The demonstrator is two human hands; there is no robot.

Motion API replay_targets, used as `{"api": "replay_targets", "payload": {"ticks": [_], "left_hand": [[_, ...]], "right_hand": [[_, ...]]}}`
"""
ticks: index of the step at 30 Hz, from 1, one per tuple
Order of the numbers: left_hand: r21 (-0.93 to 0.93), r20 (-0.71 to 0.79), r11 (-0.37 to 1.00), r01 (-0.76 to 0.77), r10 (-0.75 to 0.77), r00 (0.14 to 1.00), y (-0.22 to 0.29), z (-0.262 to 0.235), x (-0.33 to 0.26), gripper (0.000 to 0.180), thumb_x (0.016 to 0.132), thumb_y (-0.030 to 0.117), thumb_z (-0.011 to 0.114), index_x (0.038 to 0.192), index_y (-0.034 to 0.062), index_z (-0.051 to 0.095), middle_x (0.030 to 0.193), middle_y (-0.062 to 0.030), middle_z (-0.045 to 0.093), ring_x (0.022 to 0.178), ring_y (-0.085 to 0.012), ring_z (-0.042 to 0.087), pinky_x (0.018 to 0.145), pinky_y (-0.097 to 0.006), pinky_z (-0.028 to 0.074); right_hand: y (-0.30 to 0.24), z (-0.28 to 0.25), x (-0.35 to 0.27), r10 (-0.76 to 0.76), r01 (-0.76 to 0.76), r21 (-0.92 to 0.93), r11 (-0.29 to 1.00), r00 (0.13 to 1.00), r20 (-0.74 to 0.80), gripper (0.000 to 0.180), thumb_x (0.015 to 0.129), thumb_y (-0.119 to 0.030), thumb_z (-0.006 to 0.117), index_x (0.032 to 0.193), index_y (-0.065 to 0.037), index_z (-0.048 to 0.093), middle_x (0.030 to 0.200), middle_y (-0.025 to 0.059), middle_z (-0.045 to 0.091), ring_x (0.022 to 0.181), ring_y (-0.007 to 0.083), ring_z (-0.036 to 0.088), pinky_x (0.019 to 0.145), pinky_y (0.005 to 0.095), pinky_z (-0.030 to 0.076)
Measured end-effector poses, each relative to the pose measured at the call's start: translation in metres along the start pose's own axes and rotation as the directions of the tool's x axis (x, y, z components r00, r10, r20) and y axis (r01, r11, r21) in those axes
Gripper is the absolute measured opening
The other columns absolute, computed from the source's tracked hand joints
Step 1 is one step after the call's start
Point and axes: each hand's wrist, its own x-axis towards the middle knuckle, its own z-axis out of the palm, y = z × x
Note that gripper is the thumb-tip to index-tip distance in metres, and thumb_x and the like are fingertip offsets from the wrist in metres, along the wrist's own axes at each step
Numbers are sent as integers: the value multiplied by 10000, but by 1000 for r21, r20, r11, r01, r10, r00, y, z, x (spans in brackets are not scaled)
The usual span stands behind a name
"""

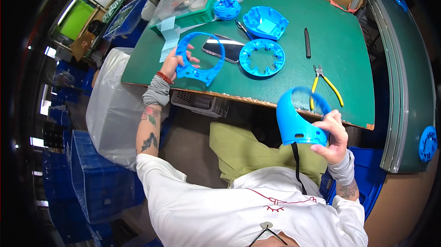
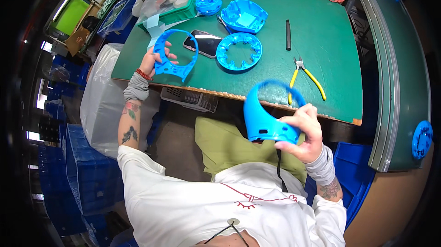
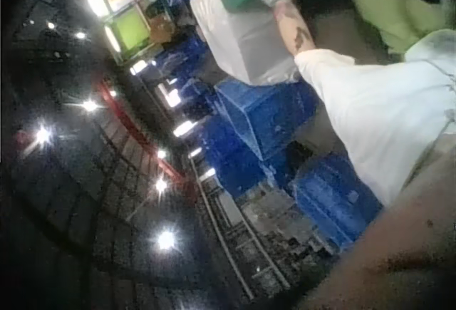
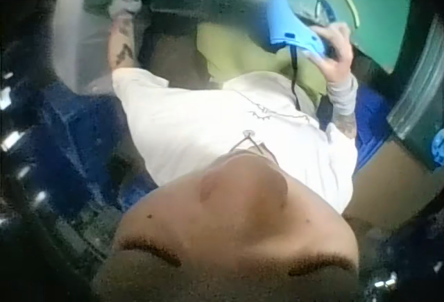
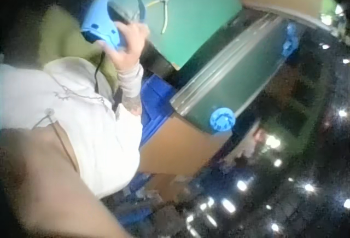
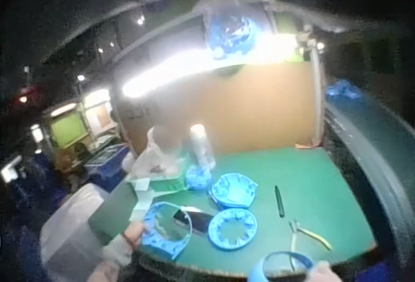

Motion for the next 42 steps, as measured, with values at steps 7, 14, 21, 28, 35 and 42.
{"api": "replay_targets", "payload": {"ticks": [7, 14, 21, 28, 35, 42], "left_hand": [[301, 385, 825, 478, -563, 731, 18, 125, -47, 577, 840, 594, 440, 952, 39, 555, 632, 33, 403, 498, -77, 447, 441, -319, 526], [510, 480, 612, 604, -785, 391, 4, 187, -64, 727, 802, 735, 284, 903, 73, 567, 558, 43, 386, 454, -67, 385, 427, -257, 426], [588, 583, 642, 492, -758, 293, 4, 205, -61, 594, 797, 684, 413, 862, 110, 548, 623, 24, 407, 519, -74, 422, 480, -268, 471], [484, 679, 678, 553, -690, 250, -11, 195, -65, 449, 798, 595, 529, 880, 155, 540, 597, 72, 435, 532, -57, 450, 508, -308, 441], [516, 677, 689, 509, -692, 251, -6, 201, -65, 456, 800, 571, 539, 928, 133, 547, 656, 35, 453, 593, -89, 491, 508, -304, 505], [118, 807, 870, 478, -365, 465, -24, 176, -52, 599, 711, 270, 657, 1186, 26, 387, 773, 22, 409, 674, -74, 451, 608, -309, 526]], "right_hand": [[-37, -19, 21, -340, 410, -232, 882, 895, 289, 308, 599, -244, 751, 899, -229, 685, 1205, 102, 520, 1215, 344, 388, 1060, 574, 111], [-57, -10, 59, -468, 415, 241, 877, 629, 621, 388, 567, -103, 749, 938, -122, 635, 1268, 190, 386, 1256, 437, 296, 995, 564, 292], [-53, -8, 61, -459, 322, 327, 888, 614, 643, 402, 547, -99, 756, 933, -102, 644, 1251, 196, 397, 1260, 430, 289, 1003, 511, 308], [-54, -12, 63, -490, 364, 335, 869, 548, 678, 364, 570, -159, 744, 921, -102, 664, 1215, 170, 459, 1233, 409, 348, 991, 494, 338], [-54, -10, 67, -486, 349, 346, 871, 503, 715, 384, 539, -111, 744, 909, -69, 651, 1157, 176, 475, 1231, 369, 368, 996, 471, 358], [-24, -30, 64, -507, 336, 483, 808, 815, 280, 625, 664, -161, 739, 1215, 2, 495, 1344, 234, 346, 1273, 394, 309, 1015, 527, 268]]}}
